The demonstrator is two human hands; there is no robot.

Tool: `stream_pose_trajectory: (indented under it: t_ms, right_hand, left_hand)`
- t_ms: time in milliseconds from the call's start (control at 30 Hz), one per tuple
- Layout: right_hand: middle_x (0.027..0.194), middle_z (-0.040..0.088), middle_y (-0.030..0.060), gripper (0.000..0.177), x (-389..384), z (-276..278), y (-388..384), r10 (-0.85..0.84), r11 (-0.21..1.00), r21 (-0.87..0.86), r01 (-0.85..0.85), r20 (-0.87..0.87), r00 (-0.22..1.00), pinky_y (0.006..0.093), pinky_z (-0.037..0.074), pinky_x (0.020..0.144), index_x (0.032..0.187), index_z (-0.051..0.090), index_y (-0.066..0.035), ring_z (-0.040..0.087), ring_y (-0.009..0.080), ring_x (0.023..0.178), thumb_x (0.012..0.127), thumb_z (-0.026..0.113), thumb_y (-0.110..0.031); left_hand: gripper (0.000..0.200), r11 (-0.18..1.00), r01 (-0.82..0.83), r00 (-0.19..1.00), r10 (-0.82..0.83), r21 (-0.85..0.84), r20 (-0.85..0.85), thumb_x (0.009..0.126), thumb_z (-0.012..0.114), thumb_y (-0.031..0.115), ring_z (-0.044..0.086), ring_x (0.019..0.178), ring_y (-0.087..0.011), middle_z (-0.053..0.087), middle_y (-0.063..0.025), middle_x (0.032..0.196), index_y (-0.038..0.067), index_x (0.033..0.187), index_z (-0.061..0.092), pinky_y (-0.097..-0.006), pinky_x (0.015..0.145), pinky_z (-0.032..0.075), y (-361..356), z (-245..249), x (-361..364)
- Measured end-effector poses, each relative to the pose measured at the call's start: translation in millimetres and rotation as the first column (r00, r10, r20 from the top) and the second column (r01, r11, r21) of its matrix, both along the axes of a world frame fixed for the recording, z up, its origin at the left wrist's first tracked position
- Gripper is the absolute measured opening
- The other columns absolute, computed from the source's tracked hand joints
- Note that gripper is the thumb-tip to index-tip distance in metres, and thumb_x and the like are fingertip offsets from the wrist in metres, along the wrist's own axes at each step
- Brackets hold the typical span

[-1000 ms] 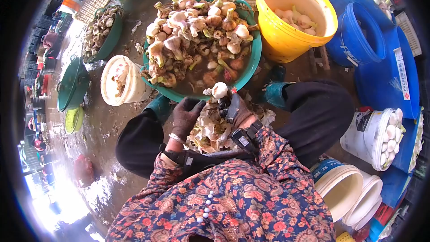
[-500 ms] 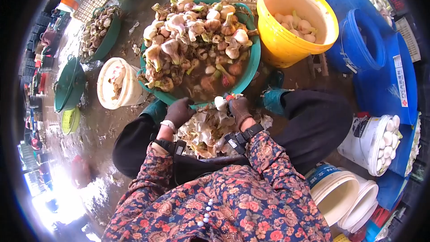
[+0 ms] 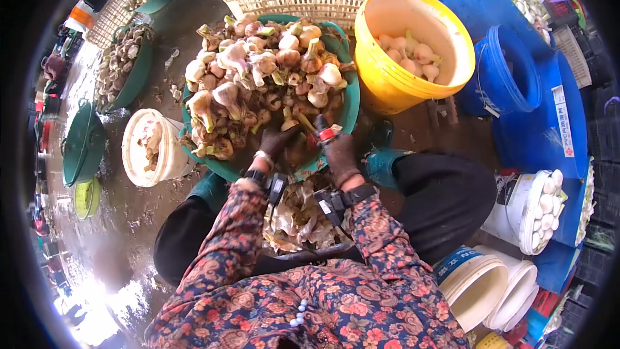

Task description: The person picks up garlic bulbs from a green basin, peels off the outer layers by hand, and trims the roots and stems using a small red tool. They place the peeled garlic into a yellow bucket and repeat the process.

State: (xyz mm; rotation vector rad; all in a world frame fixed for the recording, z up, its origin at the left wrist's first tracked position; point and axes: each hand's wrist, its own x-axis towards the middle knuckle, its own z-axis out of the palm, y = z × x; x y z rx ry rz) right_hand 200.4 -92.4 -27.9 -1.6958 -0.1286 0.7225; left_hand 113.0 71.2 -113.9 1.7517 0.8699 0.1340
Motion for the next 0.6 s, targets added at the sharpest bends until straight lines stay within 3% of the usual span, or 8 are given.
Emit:
stream_pose_trajectory:
  t_ms: [100,133,167,233,467,500,567,600]
  right_hand:
    - [0.060,0.060,0.0130,0.048,-22,2,2,0.201,0.958,-0.276,-0.083,0.433,0.879,0.0402,0.043,0.051,0.070,0.063,-0.003,0.058,0.0277,0.053,0.081,0.060,-0.049]
    - [0.068,0.060,0.0224,0.043,-27,14,5,0.324,0.886,-0.443,-0.138,0.376,0.868,0.0444,0.046,0.060,0.074,0.064,-0.001,0.061,0.0375,0.067,0.081,0.061,-0.044]
    - [0.068,0.060,0.0224,0.043,-34,14,6,0.323,0.887,-0.438,-0.143,0.371,0.870,0.0444,0.046,0.060,0.074,0.064,-0.001,0.061,0.0375,0.067,0.081,0.061,-0.044]
    - [0.071,0.060,0.0231,0.035,-42,16,7,0.422,0.852,-0.490,-0.185,0.432,0.797,0.0447,0.047,0.062,0.075,0.065,-0.002,0.060,0.0402,0.072,0.080,0.060,-0.036]
    - [0.069,0.062,0.0185,0.031,-55,19,-7,0.442,0.883,-0.363,-0.298,0.423,0.791,0.0430,0.047,0.060,0.077,0.063,0.000,0.062,0.0345,0.066,0.081,0.058,-0.030]
    - [0.069,0.062,0.0185,0.031,-52,18,-12,0.438,0.885,-0.359,-0.296,0.428,0.791,0.0430,0.047,0.060,0.077,0.063,0.000,0.062,0.0345,0.066,0.081,0.058,-0.030]
    - [0.063,0.060,0.0064,0.028,-45,19,-21,0.327,0.937,0.208,-0.280,-0.243,0.913,0.0338,0.044,0.052,0.076,0.062,-0.001,0.058,0.0196,0.056,0.084,0.057,-0.028]
    - [0.063,0.060,0.0064,0.028,-46,19,-22,0.329,0.935,0.215,-0.281,-0.238,0.914,0.0338,0.044,0.052,0.076,0.062,-0.001,0.058,0.0196,0.056,0.084,0.057,-0.028]
  left_hand:
    - [0.059,0.980,0.085,0.969,-0.040,-0.181,0.242,0.066,0.077,0.034,0.063,0.083,-0.0191,0.064,-0.0154,0.098,0.000,0.111,0.058,-0.0291,0.077,0.049,-30,67,-35]
    - [0.061,0.991,0.114,0.985,-0.103,-0.075,0.139,0.063,0.081,0.031,0.062,0.085,-0.0182,0.063,-0.0140,0.099,-0.002,0.109,0.058,-0.0292,0.078,0.049,-35,85,-44]
    - [0.061,0.941,0.189,0.977,-0.209,0.280,0.041,0.061,0.081,0.033,0.063,0.086,-0.0227,0.063,-0.0150,0.097,0.001,0.108,0.060,-0.0316,0.079,0.049,-38,85,-52]
    - [0.061,0.842,0.255,0.965,-0.256,0.476,-0.065,0.058,0.081,0.034,0.062,0.087,-0.0284,0.062,-0.0170,0.094,0.006,0.108,0.061,-0.0352,0.079,0.049,-50,122,-62]
    - [0.057,0.798,0.251,0.963,-0.263,0.549,-0.058,0.058,0.082,0.031,0.061,0.085,-0.0272,0.061,-0.0153,0.093,0.006,0.105,0.063,-0.0343,0.077,0.049,-60,141,-84]
    - [0.055,0.911,0.232,0.959,-0.272,0.340,0.074,0.060,0.082,0.028,0.061,0.085,-0.0229,0.062,-0.0133,0.093,0.003,0.104,0.062,-0.0320,0.077,0.049,-59,146,-86]
    - [0.053,0.966,0.233,0.947,-0.252,0.115,0.201,0.061,0.082,0.024,0.061,0.085,-0.0186,0.062,-0.0114,0.093,0.000,0.104,0.062,-0.0298,0.077,0.048,-60,158,-90]
    - [0.051,0.970,0.232,0.949,-0.243,0.076,0.202,0.063,0.082,0.021,0.059,0.085,-0.0157,0.063,-0.0100,0.093,-0.002,0.103,0.061,-0.0284,0.077,0.048,-65,164,-92]
